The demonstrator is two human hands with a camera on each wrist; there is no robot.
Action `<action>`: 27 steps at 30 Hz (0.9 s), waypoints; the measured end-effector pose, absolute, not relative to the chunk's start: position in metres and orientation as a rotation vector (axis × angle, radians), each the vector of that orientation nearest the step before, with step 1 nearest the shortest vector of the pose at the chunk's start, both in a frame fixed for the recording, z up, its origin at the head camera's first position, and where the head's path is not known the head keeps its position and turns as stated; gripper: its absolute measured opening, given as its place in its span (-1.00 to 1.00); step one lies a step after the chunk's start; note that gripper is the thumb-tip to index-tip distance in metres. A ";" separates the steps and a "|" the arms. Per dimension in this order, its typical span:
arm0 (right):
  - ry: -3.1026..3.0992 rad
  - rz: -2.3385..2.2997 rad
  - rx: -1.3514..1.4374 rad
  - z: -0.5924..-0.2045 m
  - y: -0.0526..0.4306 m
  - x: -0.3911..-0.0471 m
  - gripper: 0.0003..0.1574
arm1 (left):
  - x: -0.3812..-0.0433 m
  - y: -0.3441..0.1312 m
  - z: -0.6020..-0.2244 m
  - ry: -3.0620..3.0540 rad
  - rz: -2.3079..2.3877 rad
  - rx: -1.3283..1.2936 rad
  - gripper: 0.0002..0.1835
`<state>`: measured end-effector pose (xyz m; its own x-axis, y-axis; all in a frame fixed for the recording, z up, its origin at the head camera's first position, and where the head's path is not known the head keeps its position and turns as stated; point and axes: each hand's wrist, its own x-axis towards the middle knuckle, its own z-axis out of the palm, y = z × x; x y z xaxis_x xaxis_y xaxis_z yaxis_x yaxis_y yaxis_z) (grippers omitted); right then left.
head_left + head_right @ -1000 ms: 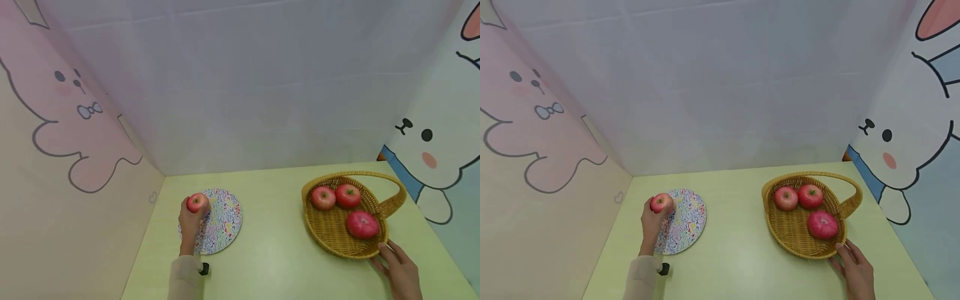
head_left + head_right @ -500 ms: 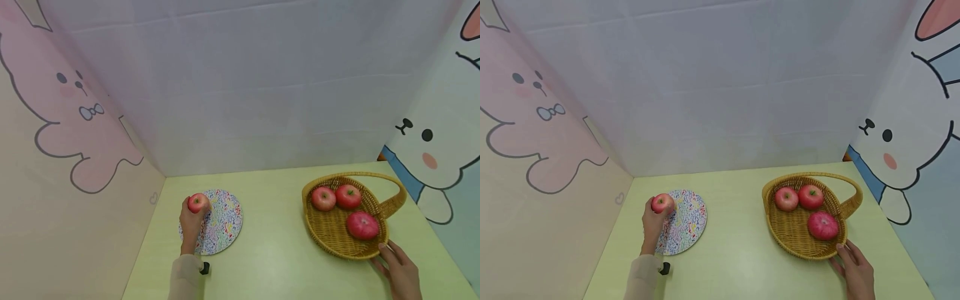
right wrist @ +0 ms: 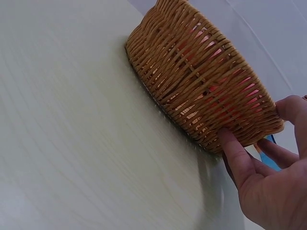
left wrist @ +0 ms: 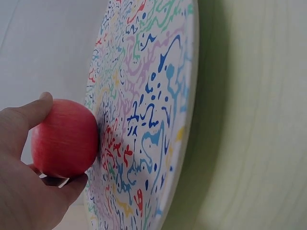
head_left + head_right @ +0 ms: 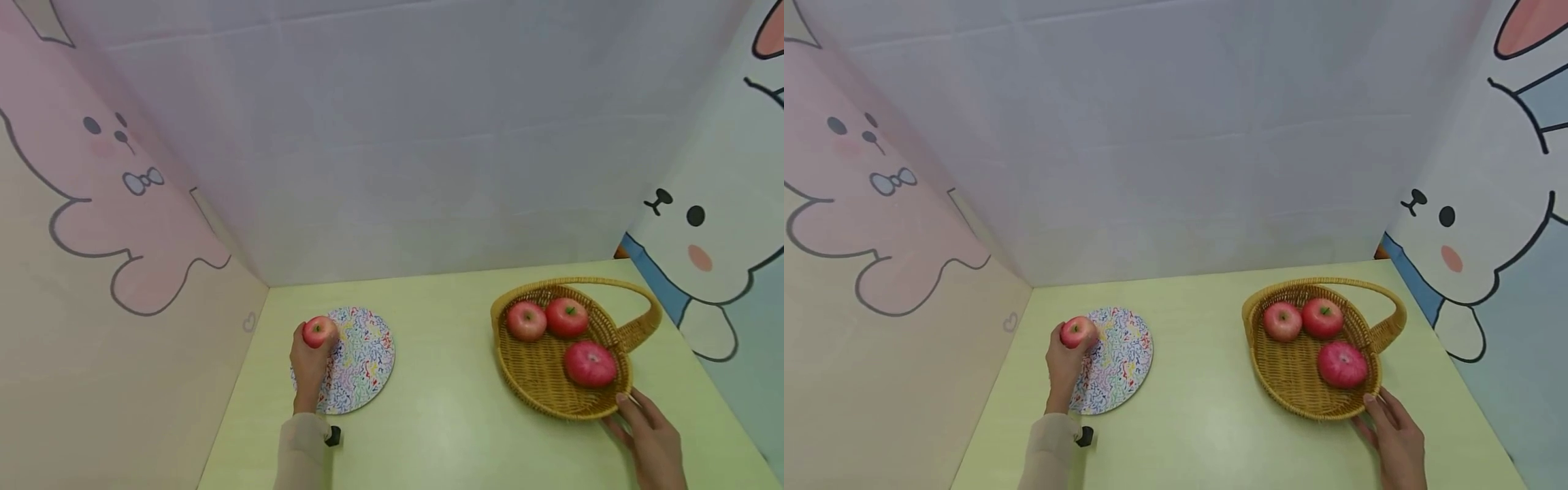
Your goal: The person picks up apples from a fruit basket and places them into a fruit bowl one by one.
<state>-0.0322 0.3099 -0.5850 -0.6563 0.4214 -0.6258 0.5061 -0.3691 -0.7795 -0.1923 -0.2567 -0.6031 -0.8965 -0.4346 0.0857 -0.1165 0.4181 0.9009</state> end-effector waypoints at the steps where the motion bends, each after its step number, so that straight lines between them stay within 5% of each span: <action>1: 1.724 -2.215 1.279 -0.584 0.309 -0.033 0.04 | -0.192 -0.257 -0.604 -2.365 -1.469 0.473 -0.14; 27: 1.657 -2.434 1.211 -0.585 0.306 -0.027 -0.04 | -0.199 -0.265 -0.605 -2.500 -1.470 0.444 0.05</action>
<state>-0.0266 0.3064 -0.5845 -0.7099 0.4279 -0.5594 0.3636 -0.4575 -0.8114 -0.1989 -0.2654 -0.6052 -0.9331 -0.3586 0.0257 -0.1519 0.4580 0.8759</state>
